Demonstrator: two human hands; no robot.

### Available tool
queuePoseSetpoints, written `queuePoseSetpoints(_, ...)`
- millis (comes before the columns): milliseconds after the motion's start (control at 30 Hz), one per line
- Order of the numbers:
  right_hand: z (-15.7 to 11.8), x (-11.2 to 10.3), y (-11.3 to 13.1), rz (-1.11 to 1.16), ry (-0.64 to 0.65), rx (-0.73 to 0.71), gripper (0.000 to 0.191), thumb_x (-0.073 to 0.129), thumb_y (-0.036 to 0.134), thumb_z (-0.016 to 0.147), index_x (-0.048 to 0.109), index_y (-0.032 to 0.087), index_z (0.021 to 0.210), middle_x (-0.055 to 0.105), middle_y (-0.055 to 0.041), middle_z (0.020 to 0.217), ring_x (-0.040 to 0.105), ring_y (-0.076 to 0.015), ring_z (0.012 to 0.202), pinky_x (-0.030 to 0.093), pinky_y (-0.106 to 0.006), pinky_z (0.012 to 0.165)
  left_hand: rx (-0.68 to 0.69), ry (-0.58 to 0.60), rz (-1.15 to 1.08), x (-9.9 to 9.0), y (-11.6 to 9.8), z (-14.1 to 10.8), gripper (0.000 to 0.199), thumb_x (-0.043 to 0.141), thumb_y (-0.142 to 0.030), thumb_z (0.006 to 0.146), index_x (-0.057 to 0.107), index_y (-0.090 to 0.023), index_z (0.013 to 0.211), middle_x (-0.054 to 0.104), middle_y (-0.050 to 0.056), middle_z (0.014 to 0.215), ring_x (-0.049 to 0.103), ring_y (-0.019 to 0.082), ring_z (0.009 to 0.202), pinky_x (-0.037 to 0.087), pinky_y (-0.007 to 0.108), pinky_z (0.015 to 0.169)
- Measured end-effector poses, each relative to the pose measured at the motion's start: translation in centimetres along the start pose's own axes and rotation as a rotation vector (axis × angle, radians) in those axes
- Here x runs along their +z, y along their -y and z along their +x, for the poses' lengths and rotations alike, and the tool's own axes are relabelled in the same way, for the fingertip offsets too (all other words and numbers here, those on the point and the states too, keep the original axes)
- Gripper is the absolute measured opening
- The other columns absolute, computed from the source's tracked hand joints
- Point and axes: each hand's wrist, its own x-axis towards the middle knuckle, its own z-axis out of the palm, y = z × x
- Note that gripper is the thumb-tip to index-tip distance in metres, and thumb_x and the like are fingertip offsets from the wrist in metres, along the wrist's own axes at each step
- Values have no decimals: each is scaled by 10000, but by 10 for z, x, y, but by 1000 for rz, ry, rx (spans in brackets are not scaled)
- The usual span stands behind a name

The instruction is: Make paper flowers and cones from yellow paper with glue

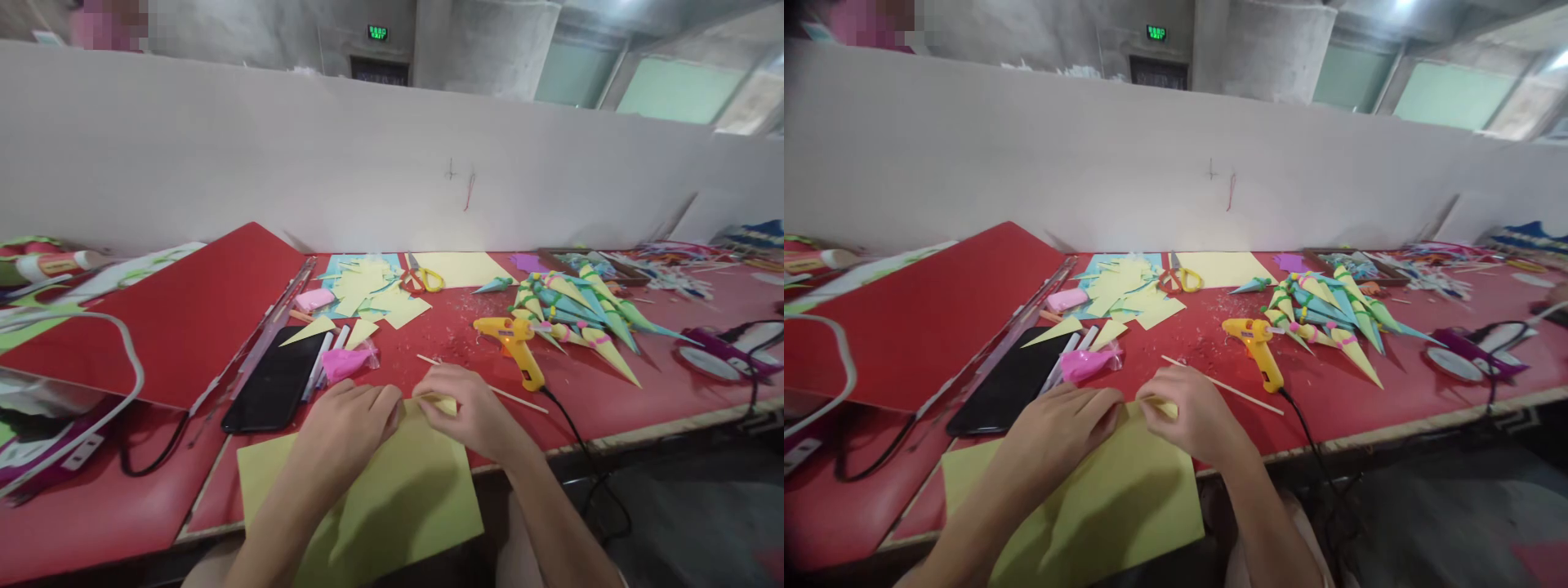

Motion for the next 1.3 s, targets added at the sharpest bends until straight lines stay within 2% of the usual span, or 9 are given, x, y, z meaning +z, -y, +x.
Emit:
queuePoseSetpoints(267, 2, 12, 8, -339, -4, -46, 129, 501, 117, 726, 529, 180, 616, 555, 11, 581, 458, -124, 583, 330, -264, 645, 26, -66, 9, 5, -1, 3, 347, 330, -141, 866, 469, -194, 553, 528, -48, 410, 467, 108, 360, 277, 260, 448)
queuePoseSetpoints(467, 0, 6, 1, -269, -73, -66, 137, 481, 92, 706, 581, 182, 681, 592, 13, 602, 502, -115, 594, 325, -238, 623, -4, -57, -40, 2, 4, 2, 346, 333, -158, 863, 532, -200, 583, 519, -54, 389, 430, 107, 344, 284, 248, 447)
queuePoseSetpoints(633, -6, -7, -15, -259, -74, 99, 140, 474, 101, 723, 568, 187, 666, 585, 14, 612, 510, -114, 591, 329, -225, 600, -81, -23, 23, -9, 17, -3, 281, 393, -181, 839, 582, -209, 632, 542, -37, 418, 450, 124, 399, 269, 240, 447)
queuePoseSetpoints(733, -8, -10, -19, -265, -203, 199, 142, 462, 125, 745, 545, 186, 646, 559, 9, 606, 498, -121, 578, 340, -226, 577, -142, 3, 79, -14, 26, -6, 279, 399, -209, 840, 585, -206, 632, 514, -31, 406, 441, 130, 401, 237, 243, 426)
queuePoseSetpoints(833, -6, -7, -14, -66, -284, 183, 89, 481, 212, 795, 565, 183, 785, 600, -8, 709, 541, -132, 653, 391, -222, 631, -159, 0, 94, -14, 30, -8, 284, 393, -233, 846, 585, -207, 638, 520, -30, 406, 447, 134, 402, 237, 246, 428)
queuePoseSetpoints(900, -3, -2, -8, 66, -211, 157, 118, 506, 268, 812, 570, 182, 861, 619, -15, 771, 557, -135, 702, 406, -216, 663, -143, 3, 83, -12, 30, -7, 252, 408, -229, 840, 595, -211, 672, 559, -31, 435, 466, 136, 415, 259, 248, 443)
queuePoseSetpoints(1033, 3, 11, 1, 102, -52, 161, 219, 465, 291, 859, 562, 183, 695, 563, 15, 629, 505, -113, 603, 365, -200, 584, -98, -11, 51, -7, 20, 0, 217, 430, -197, 827, 582, -204, 672, 613, -33, 520, 519, 130, 471, 338, 259, 539)
queuePoseSetpoints(1167, 6, 22, 4, 66, -46, 158, 205, 462, 255, 860, 560, 179, 697, 574, 9, 645, 501, -115, 604, 342, -206, 581, -51, 38, 15, -1, 10, 6, 185, 450, -155, 794, 545, -190, 639, 631, -19, 604, 580, 139, 589, 363, 266, 593)
queuePoseSetpoints(1300, 6, 23, 4, 80, -60, 155, 218, 454, 253, 863, 562, 178, 690, 577, 11, 652, 511, -111, 613, 341, -202, 595, -68, 61, 46, -4, 21, 3, 220, 425, -129, 780, 527, -190, 596, 596, -24, 536, 537, 130, 512, 371, 272, 580)
